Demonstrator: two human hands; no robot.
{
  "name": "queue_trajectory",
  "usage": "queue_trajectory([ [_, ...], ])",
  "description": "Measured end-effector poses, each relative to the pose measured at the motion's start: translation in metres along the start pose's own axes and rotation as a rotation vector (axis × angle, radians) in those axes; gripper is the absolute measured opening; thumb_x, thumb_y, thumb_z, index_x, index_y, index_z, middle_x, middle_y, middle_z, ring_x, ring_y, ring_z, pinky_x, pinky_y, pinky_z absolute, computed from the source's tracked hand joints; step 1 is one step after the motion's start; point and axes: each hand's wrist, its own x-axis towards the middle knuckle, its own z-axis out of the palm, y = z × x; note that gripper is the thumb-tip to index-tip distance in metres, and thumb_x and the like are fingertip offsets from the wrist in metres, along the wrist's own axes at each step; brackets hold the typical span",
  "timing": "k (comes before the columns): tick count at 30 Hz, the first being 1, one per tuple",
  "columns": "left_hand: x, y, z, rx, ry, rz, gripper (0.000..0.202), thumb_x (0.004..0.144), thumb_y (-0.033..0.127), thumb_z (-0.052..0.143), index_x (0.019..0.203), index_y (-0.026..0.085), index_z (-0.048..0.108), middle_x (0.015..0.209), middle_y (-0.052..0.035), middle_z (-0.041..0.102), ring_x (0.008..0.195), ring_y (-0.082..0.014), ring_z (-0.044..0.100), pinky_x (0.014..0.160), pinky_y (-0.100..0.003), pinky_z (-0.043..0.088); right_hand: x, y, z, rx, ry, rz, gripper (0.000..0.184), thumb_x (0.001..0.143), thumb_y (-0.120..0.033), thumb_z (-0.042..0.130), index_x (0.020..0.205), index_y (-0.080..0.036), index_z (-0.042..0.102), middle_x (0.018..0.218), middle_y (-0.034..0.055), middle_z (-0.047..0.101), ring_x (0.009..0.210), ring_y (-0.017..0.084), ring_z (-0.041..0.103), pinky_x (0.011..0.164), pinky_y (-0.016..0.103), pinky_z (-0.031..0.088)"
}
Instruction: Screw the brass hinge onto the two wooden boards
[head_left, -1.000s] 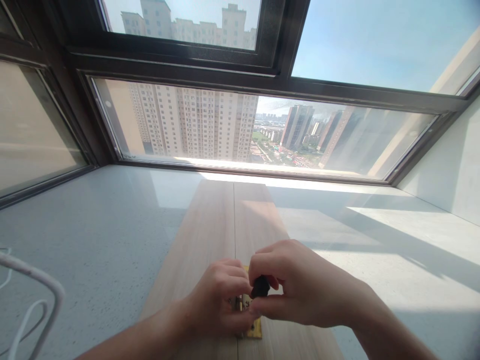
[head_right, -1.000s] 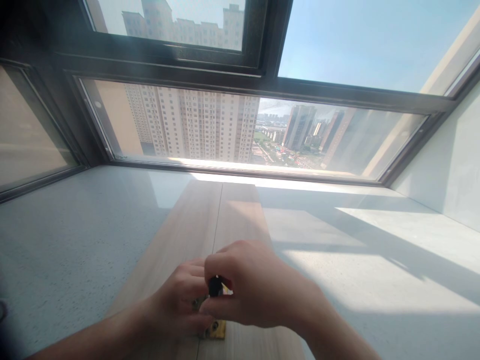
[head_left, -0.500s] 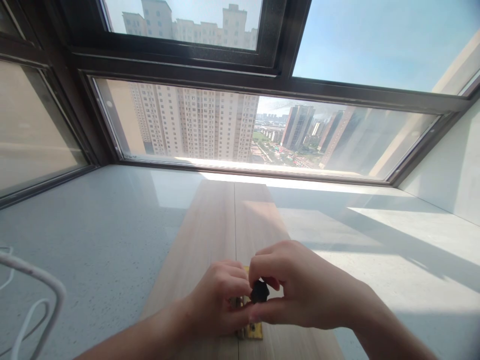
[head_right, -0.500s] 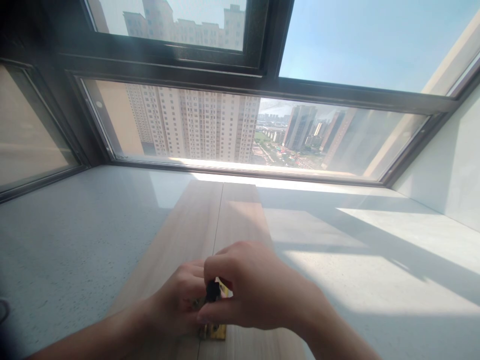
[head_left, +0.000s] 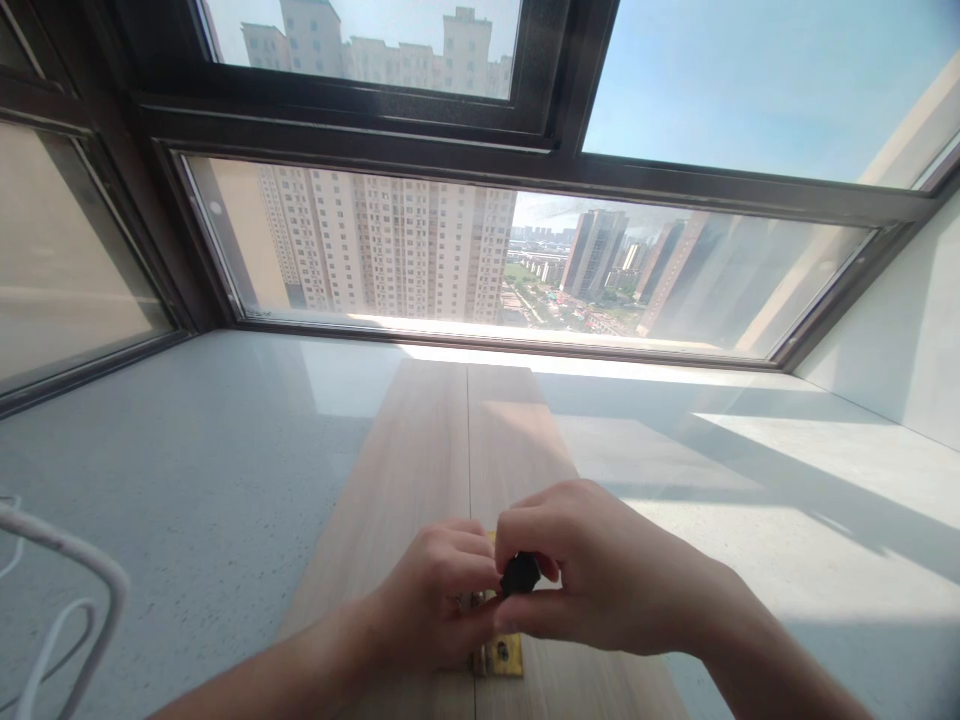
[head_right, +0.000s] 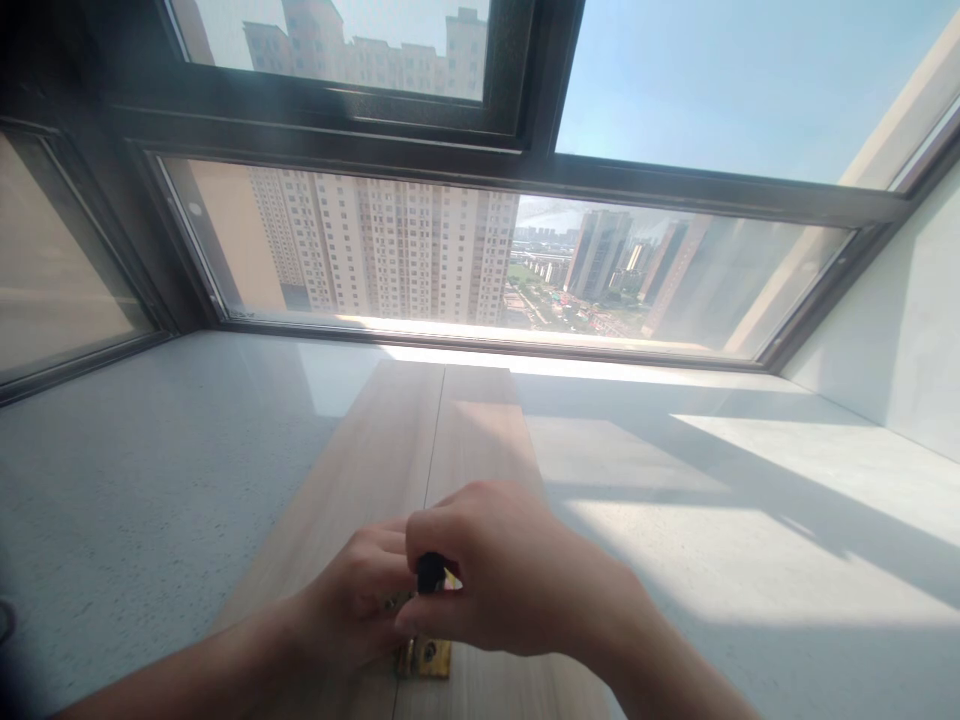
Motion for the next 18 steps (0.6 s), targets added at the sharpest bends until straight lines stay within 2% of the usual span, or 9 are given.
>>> queue_trajectory([
  [1, 0.0001, -0.0002, 0.0002, -0.007, 0.003, 0.006, 0.033, 0.092, 0.040, 0.051, 0.075, 0.015, 0.065, 0.070, -0.0085, 0.068, 0.073, -0.0167, 0.065, 0.070, -0.026, 0.050, -0.0002, 0.0000, -0.0001, 0.005, 0.000, -0.001, 0.015, 0.074, -0.029, 0.072, 0.075, -0.017, 0.063, 0.064, -0.0031, 0.059, 0.057, 0.009, 0.048, 0.052, 0.021, 0.031],
  [5, 0.0010, 0.0003, 0.0006, -0.033, 0.005, 0.034, 0.029, 0.095, 0.034, 0.046, 0.083, 0.015, 0.065, 0.081, -0.0086, 0.071, 0.078, -0.0161, 0.067, 0.073, -0.027, 0.051, -0.0012, -0.0009, -0.0008, 0.048, -0.004, -0.081, 0.016, 0.072, -0.015, 0.066, 0.088, -0.018, 0.066, 0.069, -0.0039, 0.058, 0.060, 0.008, 0.049, 0.055, 0.020, 0.034],
  [10, 0.0012, 0.0026, -0.0005, -0.014, -0.032, -0.002, 0.028, 0.092, 0.039, 0.051, 0.087, 0.016, 0.067, 0.076, -0.0079, 0.070, 0.076, -0.0171, 0.067, 0.072, -0.027, 0.051, -0.0026, -0.0015, -0.0006, 0.021, -0.038, -0.067, 0.005, 0.075, -0.017, 0.064, 0.080, -0.018, 0.063, 0.064, -0.0051, 0.055, 0.056, 0.007, 0.045, 0.053, 0.020, 0.031],
  [12, 0.0004, 0.0022, -0.0005, -0.004, -0.020, -0.025, 0.028, 0.090, 0.040, 0.054, 0.086, 0.016, 0.068, 0.075, -0.0080, 0.070, 0.073, -0.0170, 0.066, 0.070, -0.027, 0.050, -0.0023, -0.0010, -0.0008, 0.005, -0.040, -0.049, 0.004, 0.076, -0.020, 0.066, 0.077, -0.018, 0.063, 0.063, -0.0055, 0.054, 0.055, 0.007, 0.044, 0.052, 0.020, 0.029],
  [18, 0.0000, -0.0007, 0.0016, -0.032, 0.007, 0.025, 0.034, 0.090, 0.042, 0.055, 0.071, 0.015, 0.062, 0.068, -0.0077, 0.067, 0.071, -0.0163, 0.066, 0.068, -0.024, 0.049, 0.0012, 0.0003, -0.0016, -0.052, -0.010, 0.068, 0.030, 0.072, -0.043, 0.076, 0.074, -0.017, 0.062, 0.060, -0.0040, 0.055, 0.053, 0.008, 0.043, 0.048, 0.022, 0.025],
])
